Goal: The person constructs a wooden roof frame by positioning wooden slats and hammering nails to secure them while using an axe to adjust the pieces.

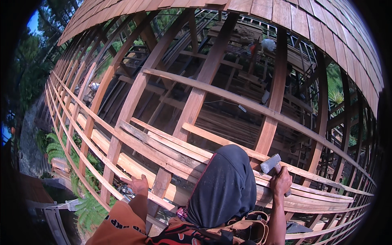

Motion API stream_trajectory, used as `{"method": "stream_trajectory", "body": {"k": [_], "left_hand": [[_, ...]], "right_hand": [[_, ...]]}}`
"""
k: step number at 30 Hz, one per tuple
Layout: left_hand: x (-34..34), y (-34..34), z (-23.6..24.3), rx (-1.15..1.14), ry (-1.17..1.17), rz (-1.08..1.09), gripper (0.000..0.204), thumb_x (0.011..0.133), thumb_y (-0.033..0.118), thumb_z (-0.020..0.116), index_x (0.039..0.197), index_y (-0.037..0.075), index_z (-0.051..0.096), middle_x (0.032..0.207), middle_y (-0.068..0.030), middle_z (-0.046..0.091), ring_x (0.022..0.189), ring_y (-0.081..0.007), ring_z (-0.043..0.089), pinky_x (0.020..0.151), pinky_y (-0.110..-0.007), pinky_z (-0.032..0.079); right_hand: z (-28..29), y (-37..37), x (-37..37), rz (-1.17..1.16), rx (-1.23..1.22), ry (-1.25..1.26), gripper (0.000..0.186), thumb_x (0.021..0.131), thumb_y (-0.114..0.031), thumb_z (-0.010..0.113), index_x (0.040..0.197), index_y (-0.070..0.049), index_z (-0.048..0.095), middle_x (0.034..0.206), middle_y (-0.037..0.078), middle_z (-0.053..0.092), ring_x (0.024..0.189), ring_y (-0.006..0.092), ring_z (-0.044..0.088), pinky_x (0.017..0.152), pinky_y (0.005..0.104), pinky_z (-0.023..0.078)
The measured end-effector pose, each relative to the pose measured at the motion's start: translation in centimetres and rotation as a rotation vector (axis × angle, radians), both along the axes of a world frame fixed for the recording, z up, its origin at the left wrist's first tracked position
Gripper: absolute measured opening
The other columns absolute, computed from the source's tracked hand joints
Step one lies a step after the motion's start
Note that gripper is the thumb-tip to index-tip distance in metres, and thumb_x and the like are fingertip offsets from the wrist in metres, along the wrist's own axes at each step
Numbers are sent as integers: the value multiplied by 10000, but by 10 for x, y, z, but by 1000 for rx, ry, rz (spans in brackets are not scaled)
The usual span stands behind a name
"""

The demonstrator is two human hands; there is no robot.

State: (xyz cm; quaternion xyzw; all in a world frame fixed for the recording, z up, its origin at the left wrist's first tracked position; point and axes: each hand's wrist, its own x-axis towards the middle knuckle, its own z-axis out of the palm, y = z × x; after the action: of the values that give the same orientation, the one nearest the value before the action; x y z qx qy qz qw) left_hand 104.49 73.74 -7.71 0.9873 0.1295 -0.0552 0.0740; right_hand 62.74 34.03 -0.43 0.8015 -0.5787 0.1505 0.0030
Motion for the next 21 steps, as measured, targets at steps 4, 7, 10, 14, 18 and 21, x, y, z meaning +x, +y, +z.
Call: {"method": "stream_trajectory", "body": {"k": [4, 7, 10, 14, 18, 21], "left_hand": [[4, -4, -7, 36, 34, 23, 703, 838, 435, 658, 1316, -68, 551, 1608, -316, -41, 1288, -489, 447, 930, -518, 546], [-1, -2, -3, 42, 31, 18, 711, 841, 445, 653, 1342, -47, 544, 1614, -302, -54, 1294, -481, 448, 946, -517, 536], [2, -9, 1, 54, 49, 38, 714, 845, 476, 646, 1332, -39, 561, 1614, -305, -38, 1285, -481, 461, 958, -514, 523], [12, 32, -31, 162, -101, -84, 698, 848, 508, 628, 1252, -62, 616, 1557, -421, -12, 1225, -560, 493, 1031, -529, 450], [20, 10, -17, -20, 118, 21, 866, 871, 611, 593, 1461, 0, 427, 1608, -330, -76, 1426, -532, 261, 1097, -622, 334], [48, -1, -19, -235, 93, 255, 956, 900, 694, 497, 1582, 92, 203, 1634, -276, -95, 1513, -457, -52, 1175, -625, 101]], "right_hand": [[1, -3, -3, 3, -14, 2, 217, 790, -112, 708, 914, -65, 536, 820, 168, 653, 801, 387, 633, 744, 466, 441], [2, -1, -4, 8, 1, 0, 206, 791, -97, 694, 914, -63, 533, 829, 175, 652, 811, 388, 632, 746, 466, 445], [4, -3, 0, 20, 18, 11, 202, 785, -71, 683, 914, -61, 527, 839, 183, 651, 824, 390, 629, 755, 466, 448], [2, 1, 9, 48, 53, 2, 228, 757, -18, 665, 925, -56, 515, 856, 171, 642, 851, 390, 625, 775, 461, 447], [7, 0, -1, 38, 57, 15, 239, 759, -7, 663, 943, -58, 519, 879, 164, 635, 877, 380, 625, 778, 454, 445], [5, 0, -1, 40, 46, -14, 190, 808, -47, 673, 943, -57, 539, 867, 178, 647, 845, 389, 621, 767, 453, 441]]}}
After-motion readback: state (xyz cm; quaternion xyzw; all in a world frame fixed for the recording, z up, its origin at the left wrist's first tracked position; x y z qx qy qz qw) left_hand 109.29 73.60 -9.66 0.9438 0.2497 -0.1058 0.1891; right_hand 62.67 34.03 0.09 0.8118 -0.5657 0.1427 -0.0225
